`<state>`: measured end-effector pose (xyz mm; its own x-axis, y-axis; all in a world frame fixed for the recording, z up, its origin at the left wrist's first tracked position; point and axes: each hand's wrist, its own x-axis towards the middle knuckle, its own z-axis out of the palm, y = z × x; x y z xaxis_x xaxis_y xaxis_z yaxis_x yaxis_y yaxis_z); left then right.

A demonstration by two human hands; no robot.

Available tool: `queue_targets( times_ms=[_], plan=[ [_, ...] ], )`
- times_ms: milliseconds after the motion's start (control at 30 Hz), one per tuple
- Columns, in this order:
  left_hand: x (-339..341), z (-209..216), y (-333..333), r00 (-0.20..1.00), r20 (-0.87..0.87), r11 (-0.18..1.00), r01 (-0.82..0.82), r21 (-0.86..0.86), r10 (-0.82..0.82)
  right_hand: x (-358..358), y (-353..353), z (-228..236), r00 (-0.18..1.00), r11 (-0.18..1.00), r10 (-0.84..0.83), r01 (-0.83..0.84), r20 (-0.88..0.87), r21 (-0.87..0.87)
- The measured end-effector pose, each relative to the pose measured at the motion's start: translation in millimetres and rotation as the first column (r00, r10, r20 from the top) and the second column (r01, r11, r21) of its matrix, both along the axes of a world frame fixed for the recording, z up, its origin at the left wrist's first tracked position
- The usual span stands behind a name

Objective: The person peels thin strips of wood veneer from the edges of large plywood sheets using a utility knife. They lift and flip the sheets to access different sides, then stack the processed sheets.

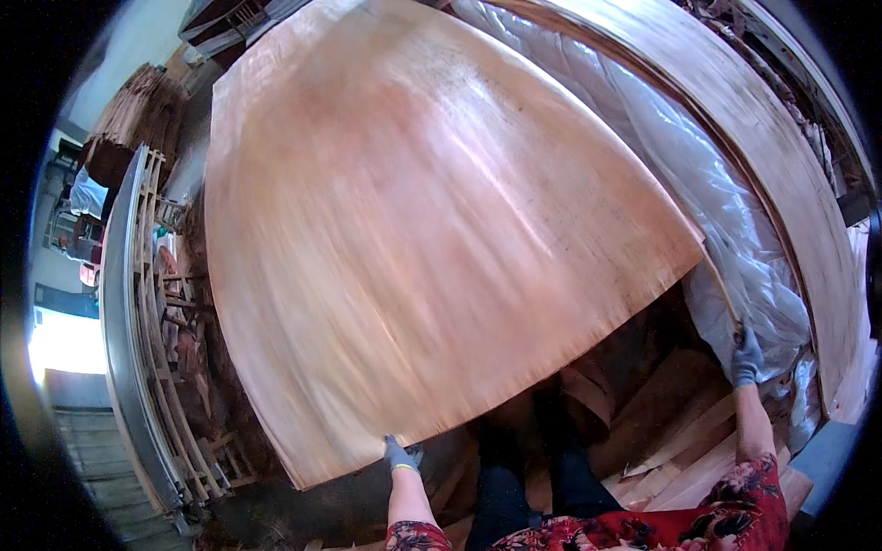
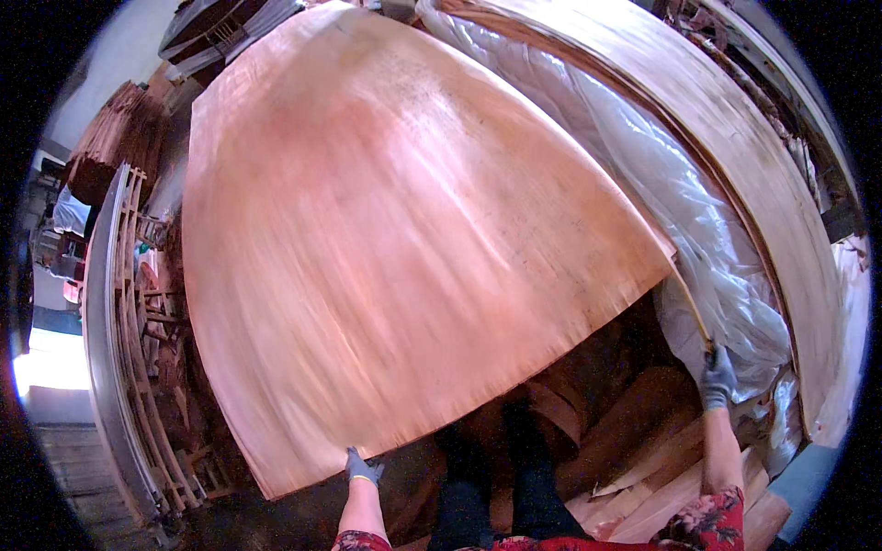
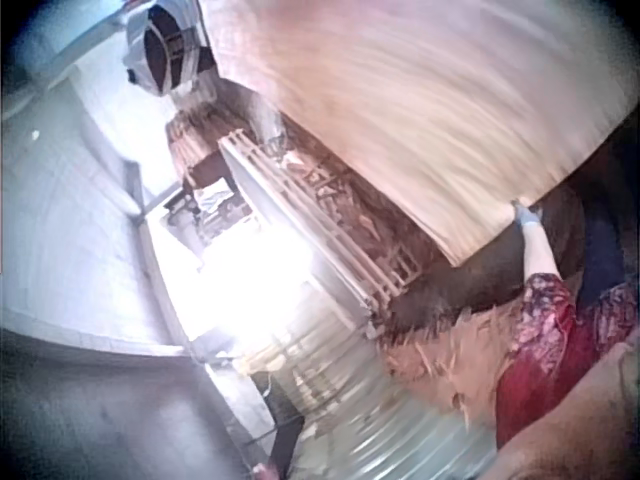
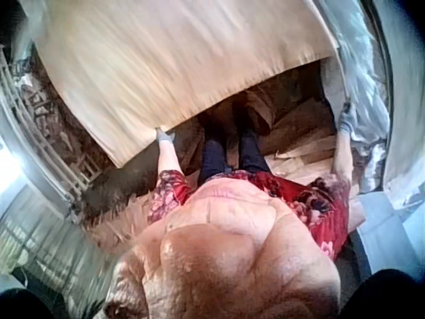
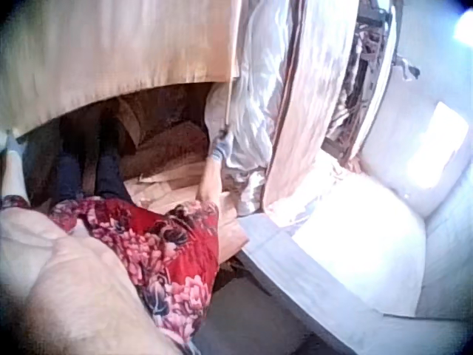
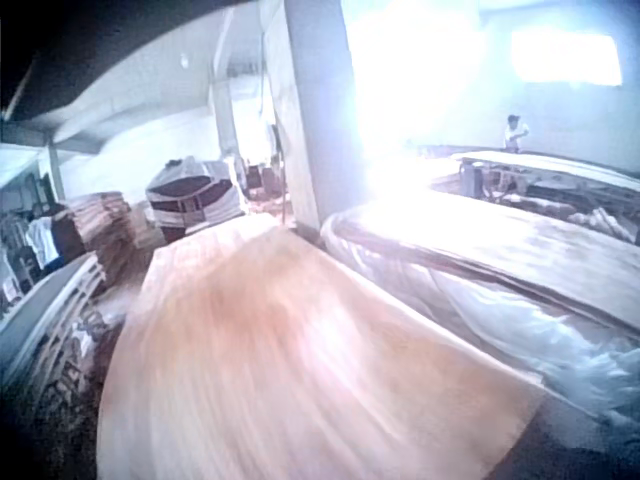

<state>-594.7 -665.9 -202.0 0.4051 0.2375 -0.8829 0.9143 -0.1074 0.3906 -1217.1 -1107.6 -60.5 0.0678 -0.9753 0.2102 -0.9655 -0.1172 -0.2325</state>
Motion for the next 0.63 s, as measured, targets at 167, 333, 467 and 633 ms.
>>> queue_targets(
  times_ms=[167,333,467,633],
  plan=[
    [-4.2,26.6,-10.5,0.995,-0.077,0.992,0.076,0.098,-0.069,-54.3,19.8,107.3,0.980,0.995,-0.096,0.094,-0.174,-0.021],
    [-14.3,61.1,7.8,0.988,-0.087,0.959,0.146,0.243,-0.128,-37.4,33.8,192.3,0.987,0.990,0.078,-0.093,-0.143,-0.106],
    [-56.0,99.6,33.5,0.929,-0.104,0.917,0.369,0.151,-0.356,-30.9,23.6,108.2,0.977,0.968,0.212,-0.213,-0.021,-0.135],
    [-124.8,125.8,116.6,0.893,-0.207,0.905,0.420,0.060,-0.401,211.1,58.1,101.9,0.942,0.831,0.329,-0.324,0.071,0.451]
  ],
)
